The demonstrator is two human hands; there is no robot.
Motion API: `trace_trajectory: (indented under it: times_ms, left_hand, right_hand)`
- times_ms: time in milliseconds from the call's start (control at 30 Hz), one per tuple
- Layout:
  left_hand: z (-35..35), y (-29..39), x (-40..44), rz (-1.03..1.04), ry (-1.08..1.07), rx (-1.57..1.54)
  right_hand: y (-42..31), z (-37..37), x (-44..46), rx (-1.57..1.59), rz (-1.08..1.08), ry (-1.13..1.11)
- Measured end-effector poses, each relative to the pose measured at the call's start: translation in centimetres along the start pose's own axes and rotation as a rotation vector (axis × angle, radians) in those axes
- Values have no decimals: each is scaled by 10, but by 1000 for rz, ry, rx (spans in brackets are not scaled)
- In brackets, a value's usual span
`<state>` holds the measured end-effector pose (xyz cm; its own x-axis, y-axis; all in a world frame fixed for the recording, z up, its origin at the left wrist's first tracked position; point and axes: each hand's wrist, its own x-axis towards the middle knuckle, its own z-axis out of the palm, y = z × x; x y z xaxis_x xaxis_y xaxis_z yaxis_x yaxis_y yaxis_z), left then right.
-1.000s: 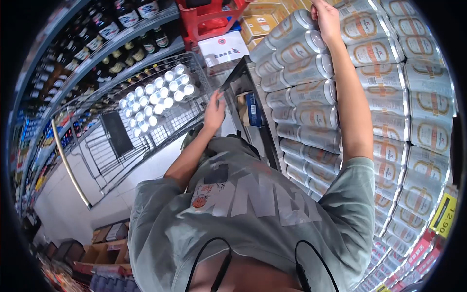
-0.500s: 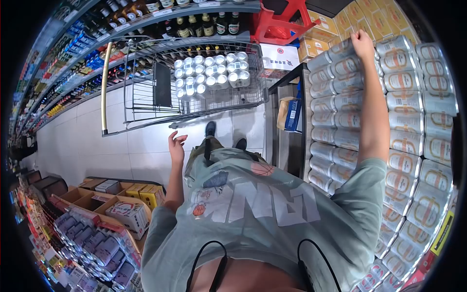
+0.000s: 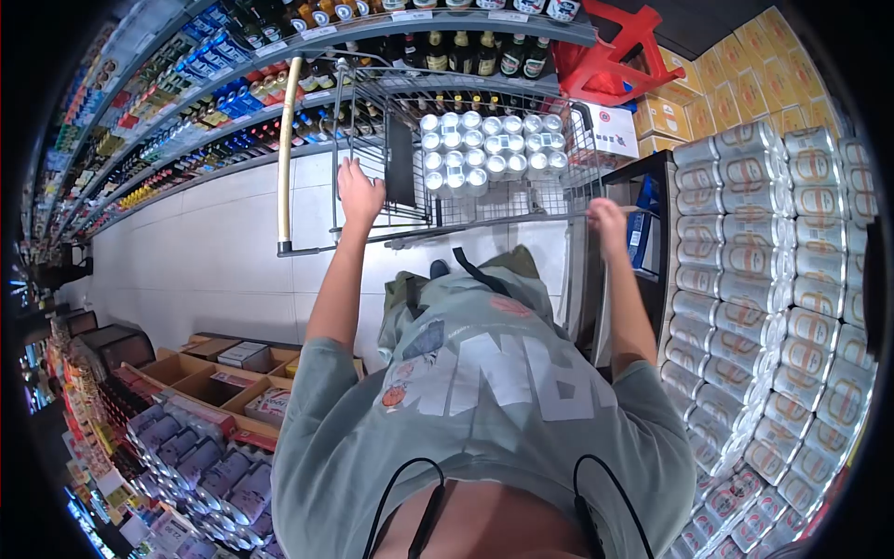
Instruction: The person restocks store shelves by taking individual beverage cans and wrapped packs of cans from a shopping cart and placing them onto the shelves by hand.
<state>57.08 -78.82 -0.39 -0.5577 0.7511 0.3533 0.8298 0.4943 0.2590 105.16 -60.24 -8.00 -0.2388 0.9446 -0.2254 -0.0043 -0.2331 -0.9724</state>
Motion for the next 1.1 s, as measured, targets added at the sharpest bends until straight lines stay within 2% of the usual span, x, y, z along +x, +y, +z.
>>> trace_trajectory:
  times_ms: [33,67,133,267,333,400,433,500,533,600,633,667,733,767,800,833,867,933,967,1000,1067,1100]
  left_hand:
    - [9,-13,10,-18,-45,-51]
    - [8,-8,15,-62,-94,-15]
    - [10,-1,26,-115,-132,39]
    - [34,-4,54,-207,-30,267]
    - [41,-11,65,-242,4,258]
    - [26,13,80,-403,-91,287]
    - [25,15,85,-423,-135,315]
    - [20,21,90,-449,-184,391]
    - [20,18,88,-454,-185,404]
    - [24,2,80,-237,-149,410]
    - [31,-1,79,-247,-141,438]
    - [25,8,82,-277,-199,440]
    - [30,17,87,-332,-215,536]
    - [35,18,89,-340,-200,567]
    - [38,18,91,-337,-197,598]
    - [44,18,95,-425,-252,642]
    - [51,15,96,-401,-281,669]
    - [66,2,93,-401,-144,704]
    - [67,15,102,-577,-229,726]
    - [66,17,106,-644,-295,683]
    - [69,12,105,-634,-306,735]
    - [67,18,110,-738,-386,697]
  right_hand:
    - [26,24,-18,70,137,32]
    - [45,43,-37,203,189,5]
    - [52,73,-65,274,235,3]
    - [45,81,-55,243,221,76]
    - [37,69,-31,224,193,122]
    - [28,57,7,43,69,153]
    - [32,51,31,47,70,165]
    - [43,46,77,-255,-153,194]
    - [46,47,98,-249,-145,185]
    - [39,61,131,-596,-231,265]
    - [31,67,146,-766,18,146]
    - [31,75,165,-749,25,123]
    - [40,94,199,-1064,147,62]
    - [47,104,221,-1036,159,46]
    - [57,112,241,-1060,263,48]
    - [70,115,259,-1090,377,52]
    - [85,115,272,-1125,497,52]
    - [105,124,294,-1091,585,59]
    - [103,130,301,-1122,653,43]
    - [106,131,301,-1115,642,45]
    - [114,130,298,-1068,560,69]
    - [112,127,299,-1046,553,44]
